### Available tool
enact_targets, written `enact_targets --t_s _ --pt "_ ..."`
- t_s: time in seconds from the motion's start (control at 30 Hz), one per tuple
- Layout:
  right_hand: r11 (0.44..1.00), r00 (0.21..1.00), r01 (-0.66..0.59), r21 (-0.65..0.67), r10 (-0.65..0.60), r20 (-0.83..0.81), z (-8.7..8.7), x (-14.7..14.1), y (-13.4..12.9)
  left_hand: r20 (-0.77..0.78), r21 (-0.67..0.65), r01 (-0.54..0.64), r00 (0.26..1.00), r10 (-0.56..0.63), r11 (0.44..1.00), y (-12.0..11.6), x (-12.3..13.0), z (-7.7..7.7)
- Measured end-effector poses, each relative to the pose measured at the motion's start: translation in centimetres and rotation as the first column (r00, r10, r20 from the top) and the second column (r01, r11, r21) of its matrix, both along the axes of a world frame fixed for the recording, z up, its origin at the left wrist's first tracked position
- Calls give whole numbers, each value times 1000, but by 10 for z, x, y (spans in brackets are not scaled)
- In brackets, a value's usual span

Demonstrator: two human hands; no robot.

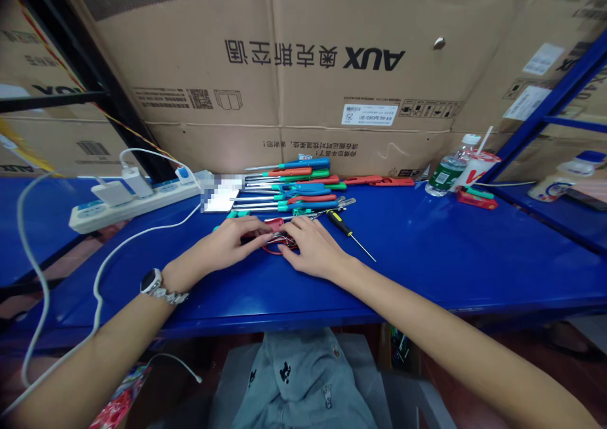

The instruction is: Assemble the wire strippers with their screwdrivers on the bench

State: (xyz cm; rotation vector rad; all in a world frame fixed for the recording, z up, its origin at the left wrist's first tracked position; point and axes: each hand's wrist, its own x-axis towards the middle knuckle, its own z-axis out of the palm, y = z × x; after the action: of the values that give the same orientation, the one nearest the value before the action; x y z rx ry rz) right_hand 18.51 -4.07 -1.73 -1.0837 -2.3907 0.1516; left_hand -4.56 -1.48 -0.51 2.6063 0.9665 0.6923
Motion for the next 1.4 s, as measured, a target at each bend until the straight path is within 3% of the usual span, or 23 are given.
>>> enact_targets --t_s 0.13,0.5,0.63,0.73,0.9,1.03,1.23,1.4 --pt "997 996 -31 -72 25 -87 -7 6 -3 -60 -114 -19 998 12 993 9 2 9" --pt "995 990 -45 -87 33 -135 -6 9 -6 -258 -300 -93 966 13 949 25 15 25" --pt "997 992 -27 -70 18 -127 -7 10 -5 -334 -166 -141 939 79 976 33 19 33" --pt "997 992 -25 -71 16 -123 -7 11 -5 -313 -42 -116 945 98 992 39 17 30" --pt "997 993 -24 -70 15 -118 -7 12 -5 -89 97 -48 994 56 994 35 10 16" --pt "999 994 -16 -52 10 -112 -10 13 -4 19 37 47 999 -48 998 18 5 12" --pt "1000 995 -23 -14 22 -102 -13 14 -3 -132 -11 61 989 -62 998 5 3 10" --pt "998 993 -53 34 57 -104 -17 16 0 -147 -6 72 986 -72 997 6 6 10"
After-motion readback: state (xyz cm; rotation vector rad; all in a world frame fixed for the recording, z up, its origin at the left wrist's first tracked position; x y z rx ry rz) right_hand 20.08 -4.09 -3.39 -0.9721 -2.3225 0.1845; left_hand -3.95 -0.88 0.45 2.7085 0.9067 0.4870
